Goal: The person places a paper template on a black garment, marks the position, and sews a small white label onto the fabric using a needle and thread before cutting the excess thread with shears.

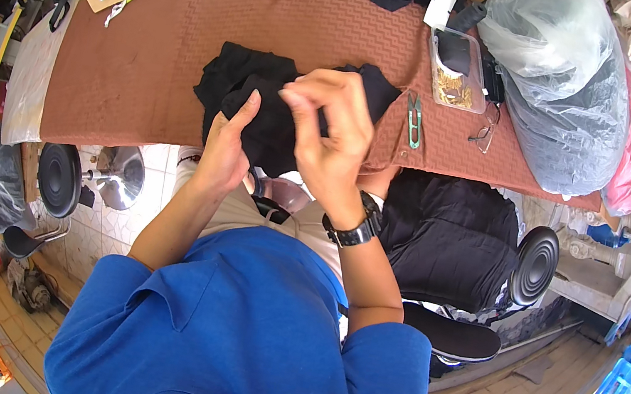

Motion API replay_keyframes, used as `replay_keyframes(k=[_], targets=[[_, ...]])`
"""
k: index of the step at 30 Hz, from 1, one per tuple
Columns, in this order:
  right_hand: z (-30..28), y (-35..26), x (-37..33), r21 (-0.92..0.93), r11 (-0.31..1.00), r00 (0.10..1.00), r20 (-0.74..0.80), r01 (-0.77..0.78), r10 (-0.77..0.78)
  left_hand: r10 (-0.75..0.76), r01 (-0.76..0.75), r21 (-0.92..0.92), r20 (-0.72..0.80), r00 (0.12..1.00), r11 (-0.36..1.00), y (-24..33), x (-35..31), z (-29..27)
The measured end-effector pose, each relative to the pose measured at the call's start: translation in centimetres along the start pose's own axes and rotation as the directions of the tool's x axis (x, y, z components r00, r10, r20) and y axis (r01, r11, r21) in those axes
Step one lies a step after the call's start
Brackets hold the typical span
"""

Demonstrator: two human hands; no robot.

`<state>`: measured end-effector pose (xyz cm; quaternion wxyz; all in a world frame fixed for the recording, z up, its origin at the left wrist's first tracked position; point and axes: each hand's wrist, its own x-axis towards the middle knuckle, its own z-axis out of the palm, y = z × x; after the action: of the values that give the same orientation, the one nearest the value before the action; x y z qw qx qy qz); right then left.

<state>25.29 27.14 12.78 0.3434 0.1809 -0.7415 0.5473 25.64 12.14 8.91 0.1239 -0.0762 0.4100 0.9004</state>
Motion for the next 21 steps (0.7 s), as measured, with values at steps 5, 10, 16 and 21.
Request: replay_keyframes(k=[5, 10, 16, 21], targets=[[-2.4, -3.0, 1.2, 0.486, 0.866, 0.987, -0.04, -0.117, 0.156, -0.088, 0.087, -0.078, -0.016, 0.996, 0.993, 0.8, 0.0, 1.1], [-6.9, -6.6, 3.0, 0.587, 0.809, 0.998, -0.064, 0.04, -0.003, -0.087, 0.084, -0.043, -0.055, 0.995, 0.996, -0.2, 1.3, 0.3], [-14.5, -10.2, 4.0, 0.792, 0.597, 0.991, -0.076, 0.125, -0.108, -0.038, 0.034, -0.034, -0.108, 0.993, 0.999, 0.0, 1.2, 0.4], [-16.8, -11.3, 3.5, 0.712, 0.655, 0.967, -0.161, 0.253, -0.198, -0.035, 0.029, -0.052, -0.114, 0.993, 0.998, 0.1, 1.3, 0.4]])
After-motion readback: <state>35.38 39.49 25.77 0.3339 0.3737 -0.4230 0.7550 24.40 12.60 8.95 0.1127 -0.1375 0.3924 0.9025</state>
